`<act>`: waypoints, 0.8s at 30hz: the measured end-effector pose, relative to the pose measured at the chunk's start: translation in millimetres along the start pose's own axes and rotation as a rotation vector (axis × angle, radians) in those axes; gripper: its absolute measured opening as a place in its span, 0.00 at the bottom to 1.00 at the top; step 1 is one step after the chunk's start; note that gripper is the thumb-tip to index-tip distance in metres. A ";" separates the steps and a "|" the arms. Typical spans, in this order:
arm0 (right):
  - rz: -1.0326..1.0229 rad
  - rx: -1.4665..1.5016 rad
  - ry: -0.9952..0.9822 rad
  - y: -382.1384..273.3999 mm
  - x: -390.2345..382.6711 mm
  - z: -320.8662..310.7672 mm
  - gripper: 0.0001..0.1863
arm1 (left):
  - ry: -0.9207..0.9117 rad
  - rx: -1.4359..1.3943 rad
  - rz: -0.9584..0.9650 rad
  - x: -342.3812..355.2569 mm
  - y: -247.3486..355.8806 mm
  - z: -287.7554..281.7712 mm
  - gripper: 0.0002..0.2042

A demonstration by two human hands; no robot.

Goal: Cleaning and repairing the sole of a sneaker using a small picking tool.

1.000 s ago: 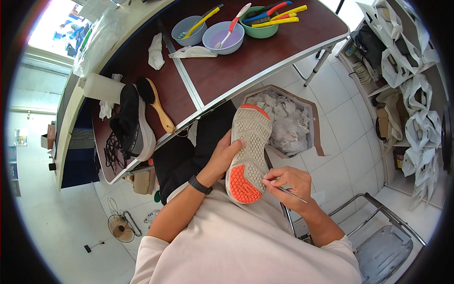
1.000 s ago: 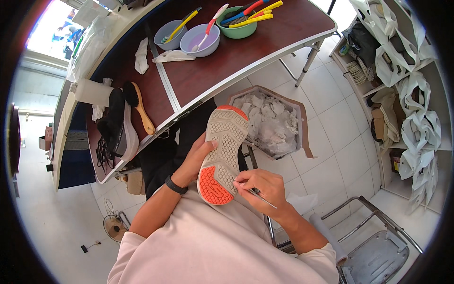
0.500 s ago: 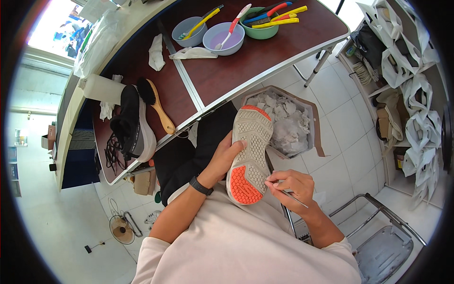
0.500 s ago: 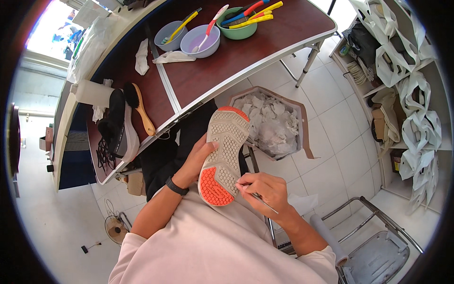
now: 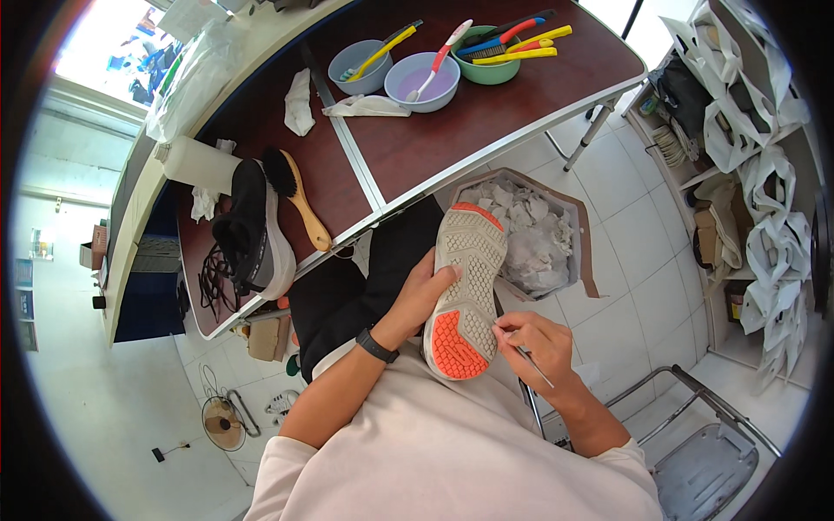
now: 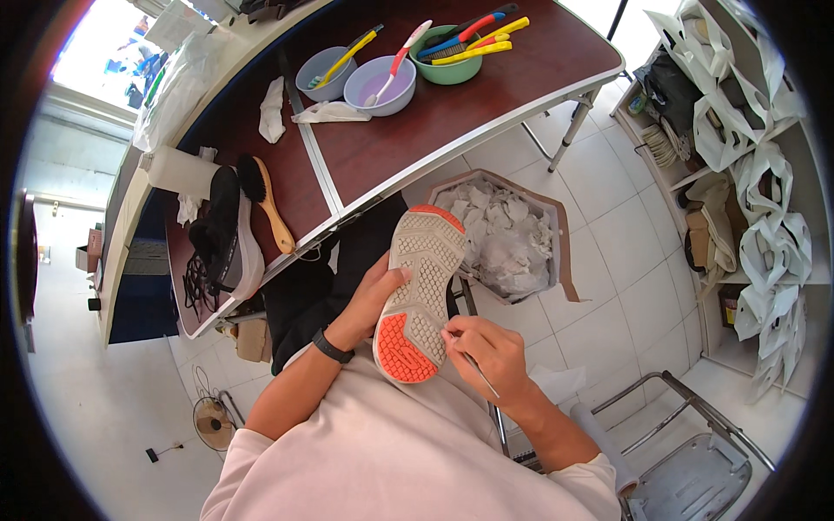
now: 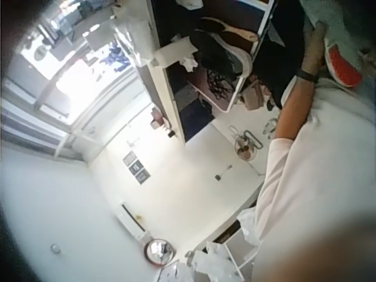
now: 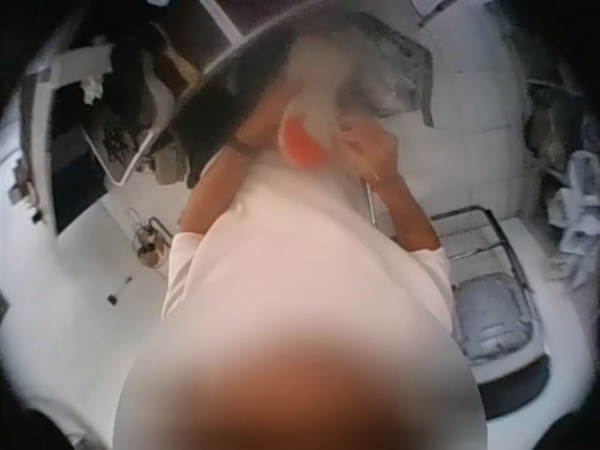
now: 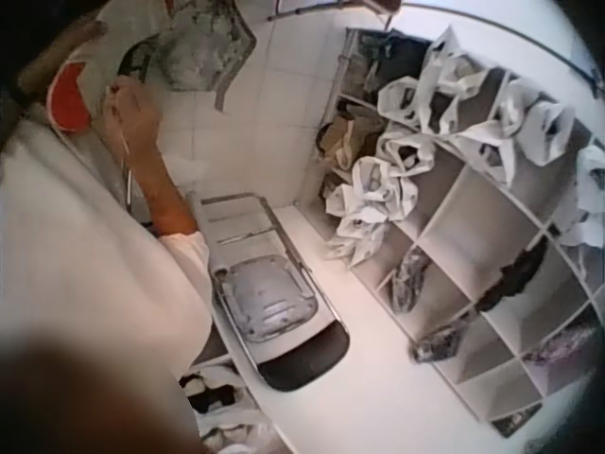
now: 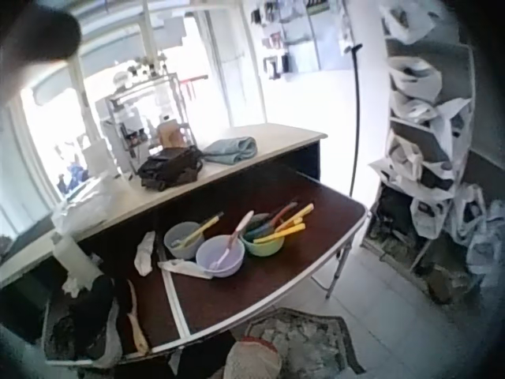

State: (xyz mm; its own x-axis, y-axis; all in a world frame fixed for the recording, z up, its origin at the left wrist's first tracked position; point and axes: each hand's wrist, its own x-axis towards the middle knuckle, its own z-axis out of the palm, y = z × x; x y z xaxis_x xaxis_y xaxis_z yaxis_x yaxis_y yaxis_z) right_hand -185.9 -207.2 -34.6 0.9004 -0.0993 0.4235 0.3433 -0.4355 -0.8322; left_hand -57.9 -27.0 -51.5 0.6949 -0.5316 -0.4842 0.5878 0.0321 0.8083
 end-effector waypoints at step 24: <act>0.046 0.118 -0.054 -14.6 9.3 -1.6 0.15 | 0.004 0.030 -0.014 -1.0 3.3 -0.7 0.29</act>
State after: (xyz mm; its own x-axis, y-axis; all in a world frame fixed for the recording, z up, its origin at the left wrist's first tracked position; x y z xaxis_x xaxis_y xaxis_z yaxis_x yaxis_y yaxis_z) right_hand -183.0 -203.3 -18.0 0.9280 -0.0672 0.3665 0.3273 -0.3233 -0.8879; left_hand -56.3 -25.7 -48.6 0.6880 -0.5287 -0.4971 0.5851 -0.0011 0.8109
